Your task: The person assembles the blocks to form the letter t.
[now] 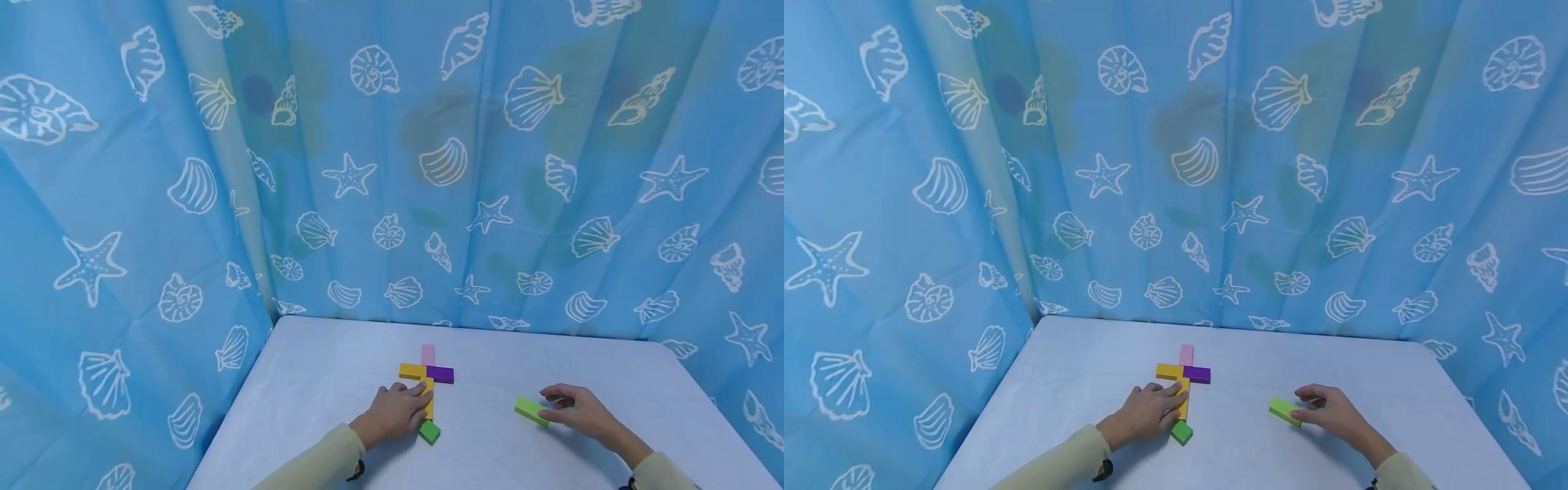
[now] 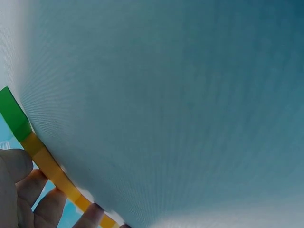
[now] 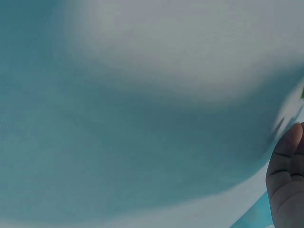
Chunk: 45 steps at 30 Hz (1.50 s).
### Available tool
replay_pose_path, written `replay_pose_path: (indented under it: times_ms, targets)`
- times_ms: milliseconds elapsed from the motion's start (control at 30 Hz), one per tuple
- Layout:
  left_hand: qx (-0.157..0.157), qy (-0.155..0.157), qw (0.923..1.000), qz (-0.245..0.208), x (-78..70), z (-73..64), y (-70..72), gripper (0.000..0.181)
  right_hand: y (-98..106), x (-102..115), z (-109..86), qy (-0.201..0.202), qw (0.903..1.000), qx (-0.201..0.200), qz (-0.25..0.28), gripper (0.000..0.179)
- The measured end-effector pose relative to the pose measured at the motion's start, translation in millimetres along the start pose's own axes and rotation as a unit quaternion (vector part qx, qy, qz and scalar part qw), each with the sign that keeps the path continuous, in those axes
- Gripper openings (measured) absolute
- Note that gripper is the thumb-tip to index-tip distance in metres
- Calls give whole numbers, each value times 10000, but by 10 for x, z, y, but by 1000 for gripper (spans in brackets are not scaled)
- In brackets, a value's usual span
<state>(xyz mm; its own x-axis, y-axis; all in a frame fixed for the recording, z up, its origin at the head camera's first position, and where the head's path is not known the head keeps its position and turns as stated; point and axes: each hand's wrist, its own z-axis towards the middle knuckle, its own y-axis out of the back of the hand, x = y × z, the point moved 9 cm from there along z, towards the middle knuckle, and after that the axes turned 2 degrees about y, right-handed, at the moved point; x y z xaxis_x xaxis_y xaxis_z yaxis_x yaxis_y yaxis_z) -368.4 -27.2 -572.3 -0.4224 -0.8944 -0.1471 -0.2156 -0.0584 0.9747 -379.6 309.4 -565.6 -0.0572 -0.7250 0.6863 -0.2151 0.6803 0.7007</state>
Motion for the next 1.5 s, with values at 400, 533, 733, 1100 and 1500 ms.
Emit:
replay_pose_path:
  times_ms: [400,533,733,1100,1500]
  targets:
    - [68,91,9999,-89,8,3,21,48,-24,-124,82,-80,9999,118,93,64]
    - [117,91,9998,-125,-3,-6,23,48,-71,-127,99,-165,9997,167,102,64]
    - [126,103,9998,-90,6,-21,11,48,-119,-70,111,-98,9997,227,71,62]
    - [89,27,9999,-116,9,-4,-21,48,-178,-52,116,-159,9995,281,-57,59]
    - [64,36,10000,-10,0,5,2,48,-131,24,70,274,9981,371,-413,52]
